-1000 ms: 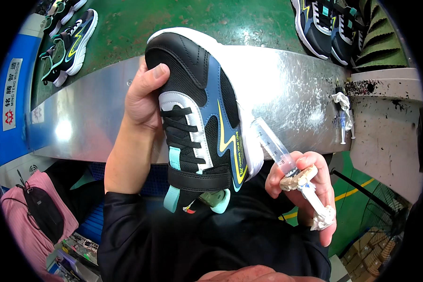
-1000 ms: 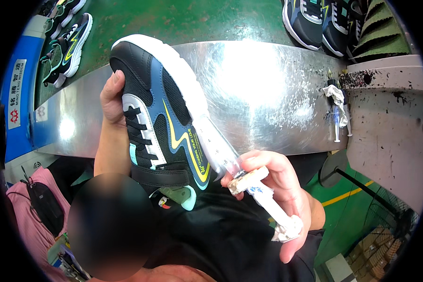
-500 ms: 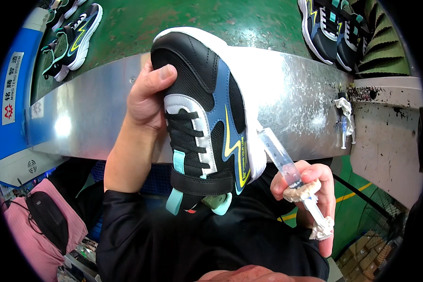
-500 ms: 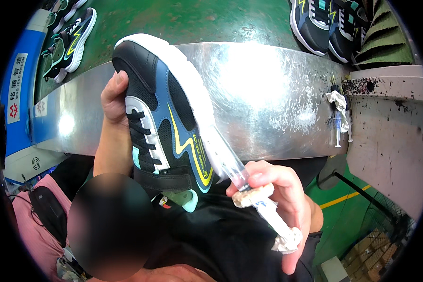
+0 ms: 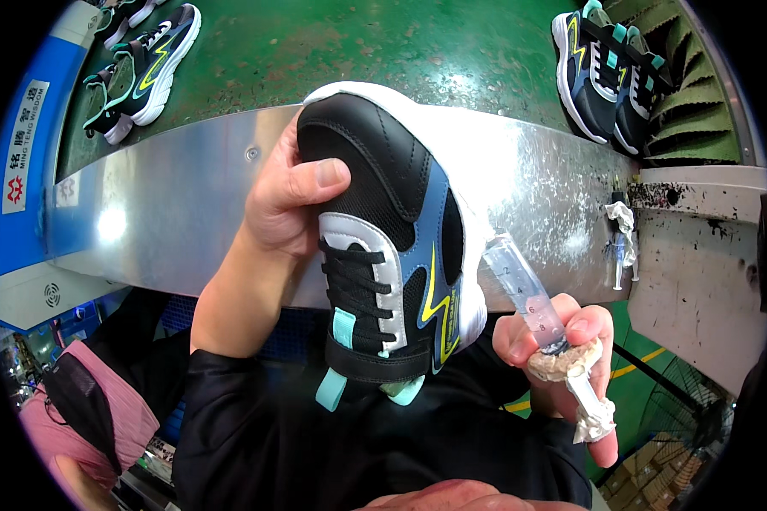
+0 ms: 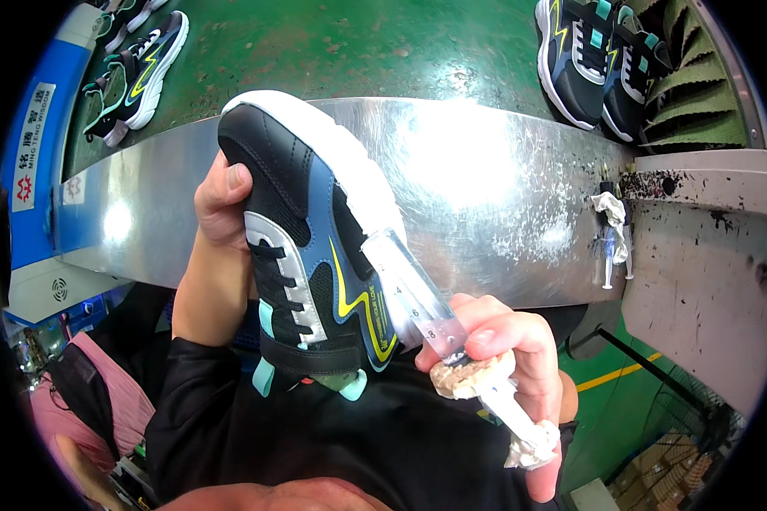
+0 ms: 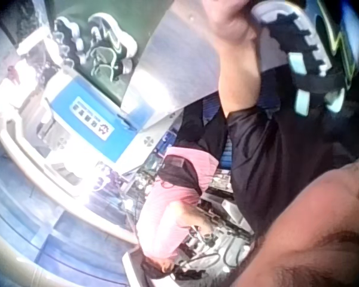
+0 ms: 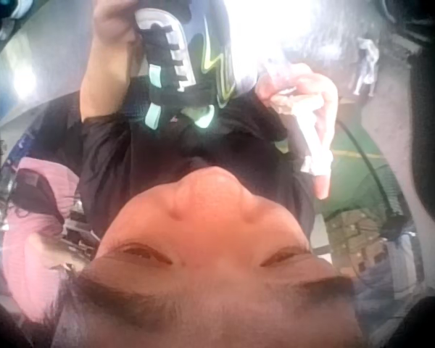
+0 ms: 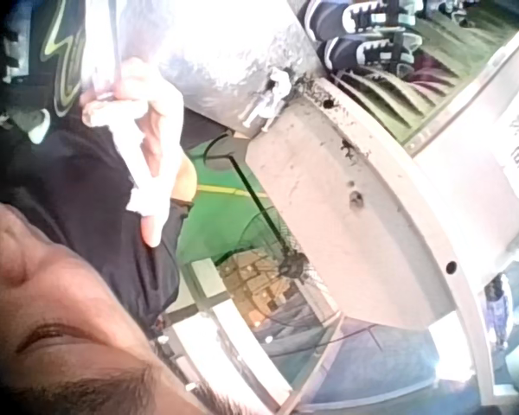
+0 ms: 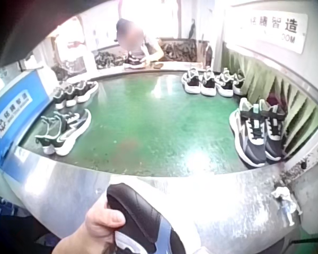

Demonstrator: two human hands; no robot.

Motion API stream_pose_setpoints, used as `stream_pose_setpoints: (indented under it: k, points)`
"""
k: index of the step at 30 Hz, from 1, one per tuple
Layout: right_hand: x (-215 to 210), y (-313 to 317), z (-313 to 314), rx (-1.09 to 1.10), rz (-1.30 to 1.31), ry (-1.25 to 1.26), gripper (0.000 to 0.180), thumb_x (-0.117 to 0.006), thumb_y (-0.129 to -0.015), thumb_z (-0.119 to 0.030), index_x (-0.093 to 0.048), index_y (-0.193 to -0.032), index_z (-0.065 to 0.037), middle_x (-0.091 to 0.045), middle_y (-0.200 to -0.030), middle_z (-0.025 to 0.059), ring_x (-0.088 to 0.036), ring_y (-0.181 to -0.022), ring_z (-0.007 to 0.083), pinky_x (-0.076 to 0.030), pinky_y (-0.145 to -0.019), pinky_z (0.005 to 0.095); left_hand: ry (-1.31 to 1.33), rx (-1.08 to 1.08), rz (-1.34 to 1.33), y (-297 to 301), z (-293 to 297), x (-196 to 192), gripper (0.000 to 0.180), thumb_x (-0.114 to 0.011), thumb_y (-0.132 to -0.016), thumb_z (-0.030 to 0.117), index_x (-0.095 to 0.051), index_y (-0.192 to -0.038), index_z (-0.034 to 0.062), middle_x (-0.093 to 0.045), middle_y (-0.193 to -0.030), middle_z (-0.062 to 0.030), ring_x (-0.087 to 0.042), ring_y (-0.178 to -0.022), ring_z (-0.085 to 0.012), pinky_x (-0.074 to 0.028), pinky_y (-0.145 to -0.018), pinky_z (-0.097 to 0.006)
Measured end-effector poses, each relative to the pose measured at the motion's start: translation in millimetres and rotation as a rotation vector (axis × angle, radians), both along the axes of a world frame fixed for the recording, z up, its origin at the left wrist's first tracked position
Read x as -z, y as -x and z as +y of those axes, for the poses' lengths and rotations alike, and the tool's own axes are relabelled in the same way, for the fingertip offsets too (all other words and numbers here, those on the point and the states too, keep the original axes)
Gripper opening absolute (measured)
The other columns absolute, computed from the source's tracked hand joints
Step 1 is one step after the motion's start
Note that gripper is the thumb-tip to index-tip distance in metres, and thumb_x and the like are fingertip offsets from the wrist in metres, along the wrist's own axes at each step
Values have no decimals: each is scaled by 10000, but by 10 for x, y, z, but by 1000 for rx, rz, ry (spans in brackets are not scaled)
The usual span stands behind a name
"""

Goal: The person injects a clear liquid into the seams of multiple sneakers using a syringe. They handle each shoe one at a time, rotate it to access different seam areas, and place it back on the table after injection. The person refills the syringe from a white bottle and wipes the syringe tip with a tissue during the process.

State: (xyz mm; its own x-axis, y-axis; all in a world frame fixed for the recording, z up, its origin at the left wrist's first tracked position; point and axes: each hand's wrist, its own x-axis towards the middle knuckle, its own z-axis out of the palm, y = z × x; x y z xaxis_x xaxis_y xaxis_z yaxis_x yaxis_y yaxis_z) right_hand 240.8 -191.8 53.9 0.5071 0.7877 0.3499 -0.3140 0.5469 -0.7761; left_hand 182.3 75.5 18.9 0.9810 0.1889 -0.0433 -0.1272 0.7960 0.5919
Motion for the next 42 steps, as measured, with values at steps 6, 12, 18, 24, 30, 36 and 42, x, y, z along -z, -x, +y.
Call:
stream_pose_setpoints:
  k: [6,12,18,24,30,36,42]
  points:
    - [14,-3,36,2,11,6,1033,-744,-562,-705,-389,-1233,-5,-509,-1098,221,-537,-909,256,-411,-811,376,-20,-1,2,3,2,24,488,-649,-706,65,-514,-1167,-19,-632,-1042,-155,-645,-920,-253,-517,-852,-363]
    - [36,-12,33,20,-4,11,1016,-753,-555,-700,-410,-1218,-12,-533,-1060,220,-529,-879,246,-410,-791,368,-30,9,-15,-18,-2,4,489,-651,-702,78,-518,-1161,-28,-635,-1036,-158,-647,-912,-253,-519,-845,-363]
    - [47,9,-17,36,-1,35,995,-762,-548,-693,-428,-1202,-22,-545,-1041,216,-521,-849,228,-404,-756,346,-18,12,-81,-39,-10,62,493,-648,-742,128,-511,-1177,-61,-637,-1052,-194,-661,-907,-288,-546,-811,-387]
    - [77,-9,-106,-8,-24,91,972,-844,-507,-591,-414,-1210,-74,-519,-1048,175,-499,-772,196,-327,-581,300,23,-6,-39,-31,7,78,450,-621,-750,79,-515,-1172,-40,-633,-1056,-177,-652,-925,-271,-532,-835,-377]
    - [137,83,-168,63,2,86,1024,-758,-518,-719,-442,-1198,-22,-551,-1040,202,-533,-828,211,-380,-721,312,43,7,-23,-49,27,111,403,-607,-771,53,-527,-1157,-29,-637,-1045,-162,-651,-924,-259,-528,-849,-367]
    - [164,130,-235,63,24,96,1036,-754,-514,-726,-443,-1206,-20,-556,-1049,197,-531,-830,208,-372,-725,309,81,25,-24,-60,35,100,376,-605,-786,70,-540,-1138,-44,-644,-1026,-180,-663,-889,-276,-546,-813,-383]
    - [182,170,-282,73,42,124,1037,-760,-516,-717,-443,-1210,-14,-558,-1048,190,-524,-830,201,-369,-721,302,89,24,-25,-90,30,124,353,-597,-801,96,-555,-1116,-58,-649,-1010,-192,-669,-861,-279,-560,-773,-384]
